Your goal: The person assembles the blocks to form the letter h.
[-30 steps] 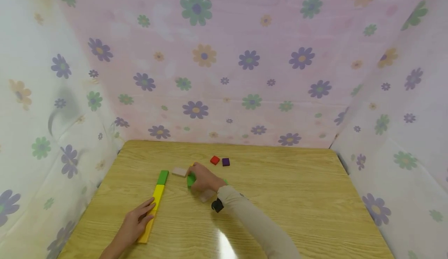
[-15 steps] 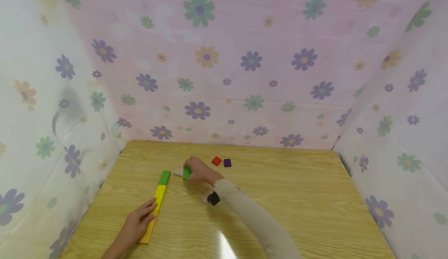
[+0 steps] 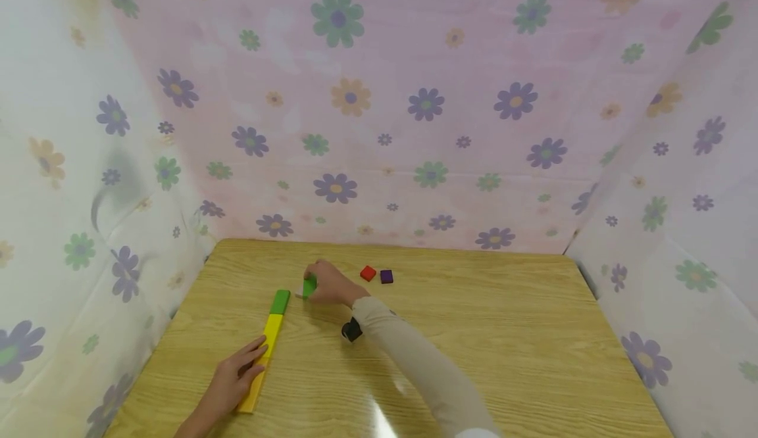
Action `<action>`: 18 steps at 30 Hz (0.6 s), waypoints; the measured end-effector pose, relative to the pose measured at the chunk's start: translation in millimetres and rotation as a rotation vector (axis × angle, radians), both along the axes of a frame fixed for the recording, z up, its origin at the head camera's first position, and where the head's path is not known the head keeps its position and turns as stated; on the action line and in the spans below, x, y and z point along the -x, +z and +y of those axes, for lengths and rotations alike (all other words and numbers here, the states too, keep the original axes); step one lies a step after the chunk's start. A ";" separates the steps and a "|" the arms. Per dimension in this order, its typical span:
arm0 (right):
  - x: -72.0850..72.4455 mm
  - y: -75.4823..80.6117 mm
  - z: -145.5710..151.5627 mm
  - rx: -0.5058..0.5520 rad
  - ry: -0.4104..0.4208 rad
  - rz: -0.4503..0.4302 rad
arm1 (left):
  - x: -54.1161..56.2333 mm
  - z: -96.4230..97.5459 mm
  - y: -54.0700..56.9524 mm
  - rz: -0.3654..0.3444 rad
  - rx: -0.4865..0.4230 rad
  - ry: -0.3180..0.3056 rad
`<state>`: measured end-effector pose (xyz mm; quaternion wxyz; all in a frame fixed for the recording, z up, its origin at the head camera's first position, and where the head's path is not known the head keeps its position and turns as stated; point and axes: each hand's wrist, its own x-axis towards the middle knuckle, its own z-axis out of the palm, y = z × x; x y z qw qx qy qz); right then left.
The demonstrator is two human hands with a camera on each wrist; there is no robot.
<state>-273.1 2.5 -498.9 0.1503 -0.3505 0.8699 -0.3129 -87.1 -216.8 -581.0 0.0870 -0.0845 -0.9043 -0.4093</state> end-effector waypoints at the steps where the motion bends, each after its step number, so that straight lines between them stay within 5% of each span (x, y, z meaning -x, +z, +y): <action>1: 0.8 0.3 -1.5 0.002 -0.003 -0.001 | -0.2 -0.2 -0.4 0.007 0.001 0.000; 13: 14.5 -3.1 -19.4 -0.007 -0.040 0.009 | 0.2 0.9 -4.0 0.081 -0.001 -0.015; 18: 17.5 -2.8 -29.8 -0.013 -0.048 0.016 | 0.0 -0.4 -3.5 0.051 -0.008 -0.004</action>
